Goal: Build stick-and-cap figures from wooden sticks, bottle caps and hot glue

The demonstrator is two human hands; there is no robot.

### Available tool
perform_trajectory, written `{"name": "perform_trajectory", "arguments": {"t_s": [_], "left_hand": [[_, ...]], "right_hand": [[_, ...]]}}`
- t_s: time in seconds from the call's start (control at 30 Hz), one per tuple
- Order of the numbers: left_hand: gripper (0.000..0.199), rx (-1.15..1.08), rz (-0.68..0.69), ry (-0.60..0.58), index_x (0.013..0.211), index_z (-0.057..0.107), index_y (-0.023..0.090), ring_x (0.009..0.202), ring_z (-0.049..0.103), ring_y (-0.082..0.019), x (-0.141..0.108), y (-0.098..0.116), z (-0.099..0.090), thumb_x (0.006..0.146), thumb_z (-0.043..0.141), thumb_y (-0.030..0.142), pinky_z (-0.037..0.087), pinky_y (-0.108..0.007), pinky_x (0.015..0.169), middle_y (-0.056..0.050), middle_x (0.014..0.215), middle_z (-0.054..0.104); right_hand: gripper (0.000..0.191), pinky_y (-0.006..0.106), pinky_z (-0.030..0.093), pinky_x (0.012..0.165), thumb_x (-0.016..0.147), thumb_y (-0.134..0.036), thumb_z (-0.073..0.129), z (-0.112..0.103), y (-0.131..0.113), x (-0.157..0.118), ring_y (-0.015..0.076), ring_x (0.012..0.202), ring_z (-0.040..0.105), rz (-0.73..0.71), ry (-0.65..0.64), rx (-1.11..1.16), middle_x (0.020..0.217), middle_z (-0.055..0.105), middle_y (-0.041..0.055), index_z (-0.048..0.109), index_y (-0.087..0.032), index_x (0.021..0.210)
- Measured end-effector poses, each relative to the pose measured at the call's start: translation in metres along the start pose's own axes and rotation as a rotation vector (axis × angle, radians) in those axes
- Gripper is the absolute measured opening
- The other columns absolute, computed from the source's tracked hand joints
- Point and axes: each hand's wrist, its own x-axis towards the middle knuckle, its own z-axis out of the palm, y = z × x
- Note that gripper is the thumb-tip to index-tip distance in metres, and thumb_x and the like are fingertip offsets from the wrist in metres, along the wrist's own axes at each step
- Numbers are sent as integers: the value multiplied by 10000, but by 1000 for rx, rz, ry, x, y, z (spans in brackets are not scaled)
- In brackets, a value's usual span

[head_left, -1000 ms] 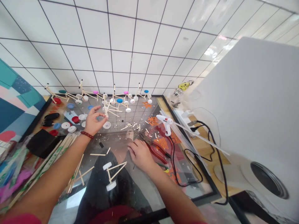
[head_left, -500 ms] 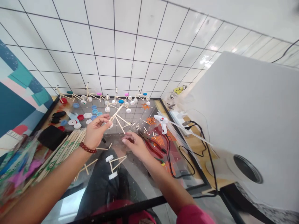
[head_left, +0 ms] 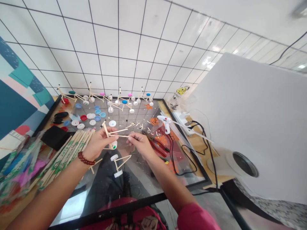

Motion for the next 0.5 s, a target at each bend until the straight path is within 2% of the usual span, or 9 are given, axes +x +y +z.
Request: {"name": "perform_trajectory", "arguments": {"t_s": [0.1, 0.17, 0.27, 0.37, 0.43, 0.5], "left_hand": [[381, 24, -53, -57, 703, 718, 197, 564, 567, -162, -3, -6, 3, 547, 975, 430, 446, -297, 551, -12, 628, 650], [361, 24, -61, -77, 656, 704, 201, 550, 557, -167, -5, -12, 4, 562, 959, 438, 434, -300, 549, -14, 588, 634], [355, 5, -56, -26, 658, 706, 205, 554, 557, -167, -6, -17, 4, 560, 956, 437, 422, -301, 549, -15, 611, 640], [383, -23, -54, 23, 682, 711, 207, 574, 572, -169, -5, -18, 0, 552, 964, 463, 424, -299, 553, -10, 644, 646], [402, -28, -51, 37, 690, 714, 205, 582, 583, -172, -3, -17, -2, 540, 967, 478, 433, -300, 553, -8, 654, 645], [401, -24, -36, 45, 693, 713, 206, 577, 578, -168, -2, -17, -3, 534, 965, 474, 428, -297, 546, -3, 654, 637]], "right_hand": [[349, 316, 536, 730, 862, -570, 761, -1, 6, -2, 164, 693, 644, 35, -15, -21, 786, 747, 15, 733, -223, 838], [331, 346, 567, 782, 881, -547, 739, -11, 10, -7, 192, 763, 694, 26, -11, -88, 877, 776, 34, 752, -222, 944], [336, 426, 589, 935, 889, -450, 738, -46, 16, -23, 254, 975, 742, -99, 117, -386, 1089, 795, 86, 741, -224, 1138], [263, 519, 552, 1045, 889, -338, 737, -95, 23, -46, 321, 1136, 705, -208, 304, -881, 1166, 760, 140, 710, -206, 1115], [264, 521, 556, 1020, 867, -312, 762, -121, 29, -60, 336, 1118, 699, -141, 310, -1082, 1129, 745, 140, 691, -196, 1093], [217, 486, 565, 977, 877, -304, 764, -137, 36, -69, 321, 1066, 701, -64, 247, -1200, 1102, 733, 127, 688, -195, 1049]]}}
